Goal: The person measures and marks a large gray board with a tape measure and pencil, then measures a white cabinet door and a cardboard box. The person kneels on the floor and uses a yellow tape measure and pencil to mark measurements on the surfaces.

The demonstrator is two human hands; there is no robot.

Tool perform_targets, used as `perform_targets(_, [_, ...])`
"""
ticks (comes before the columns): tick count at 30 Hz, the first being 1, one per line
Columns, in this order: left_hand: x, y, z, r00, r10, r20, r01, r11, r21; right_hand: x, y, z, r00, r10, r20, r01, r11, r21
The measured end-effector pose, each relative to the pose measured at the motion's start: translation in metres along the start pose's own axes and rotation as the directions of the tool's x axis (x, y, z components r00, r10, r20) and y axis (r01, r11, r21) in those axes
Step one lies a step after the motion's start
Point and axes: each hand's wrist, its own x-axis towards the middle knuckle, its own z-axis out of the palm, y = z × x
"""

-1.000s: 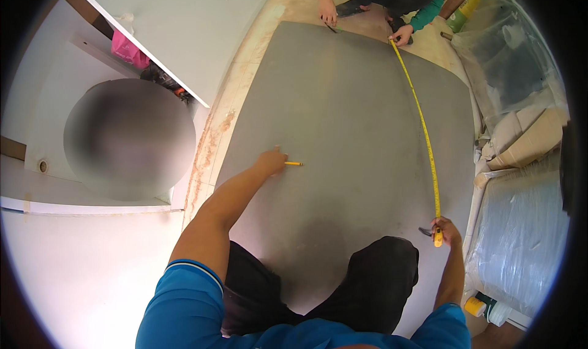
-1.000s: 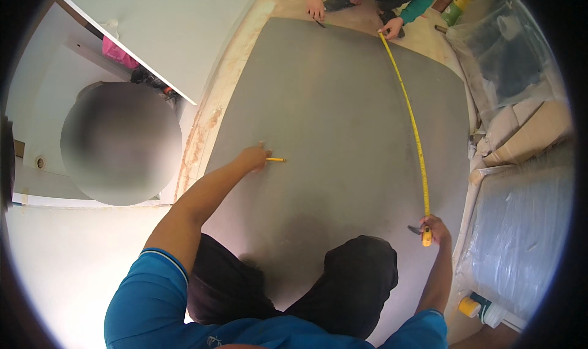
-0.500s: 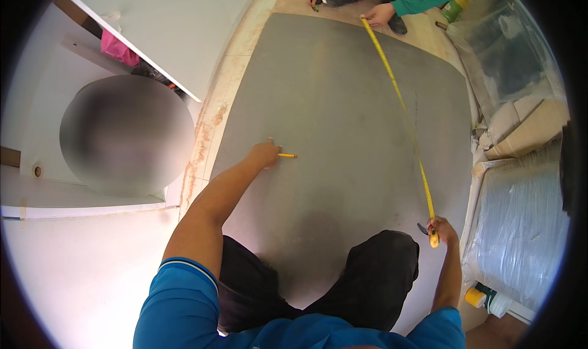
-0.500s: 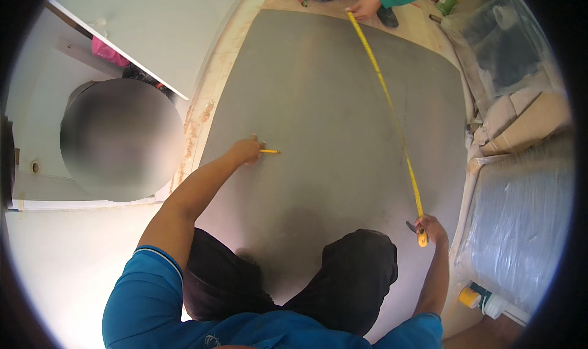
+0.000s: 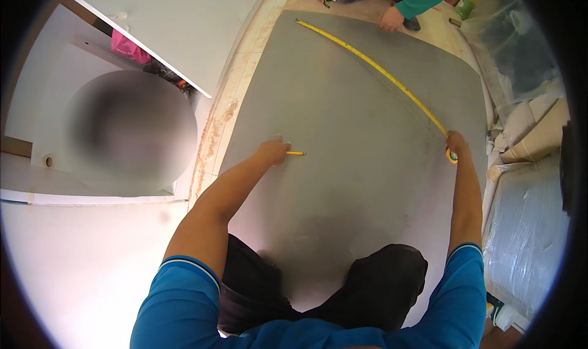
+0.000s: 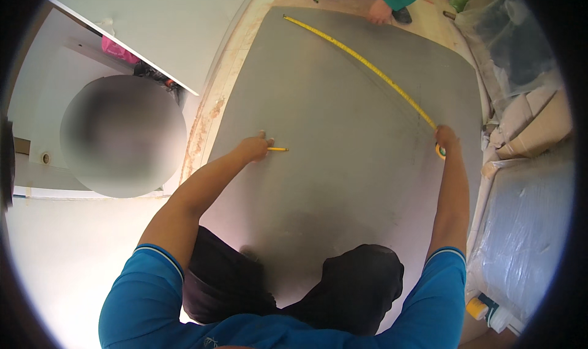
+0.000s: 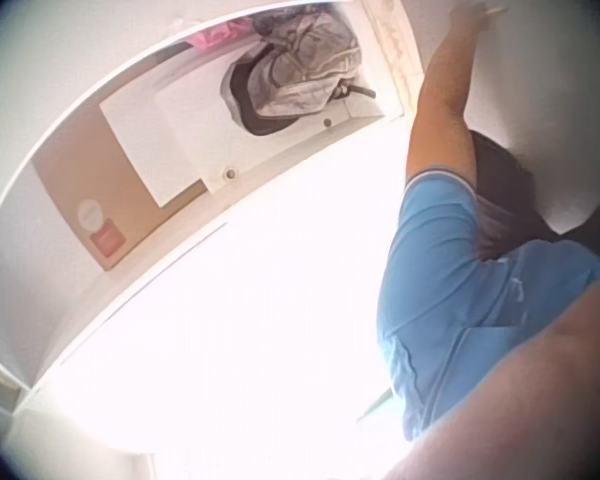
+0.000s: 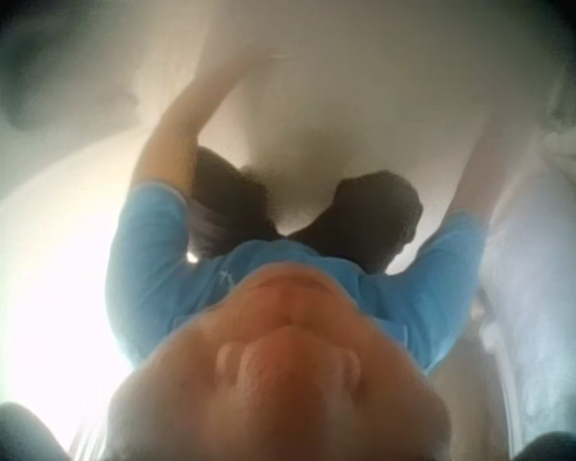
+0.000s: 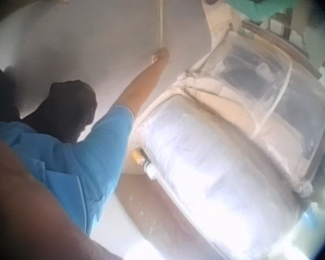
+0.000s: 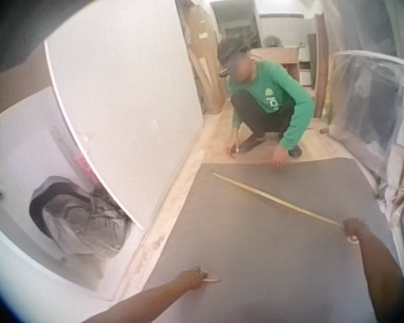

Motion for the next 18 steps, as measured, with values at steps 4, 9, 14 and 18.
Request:
perform_targets(4, [-0.02,-0.014,0.011,0.995,-0.083,0.063,0.081,0.996,0.045,0.014,-0.081,-0.046,0.99,0.058,-0.13,-0.068,0.995,-0.075])
perform_targets(9, [-0.014,-0.012,0.014,0.995,-0.067,0.074,0.063,0.996,0.061,0.01,-0.109,-0.058,0.91,0.174,-0.376,-0.233,0.965,-0.117])
perform_targets(14, [0.001,-0.009,0.014,0.999,-0.022,0.039,0.018,0.994,0.104,0.065,-0.089,-0.013,0.919,0.242,-0.31,-0.234,0.97,0.063])
perform_targets(18, [-0.008,-0.006,0.01,0.997,-0.033,0.077,0.027,0.997,0.075,0.056,-0.107,0.037,0.923,0.073,-0.377,0.125,0.871,0.476])
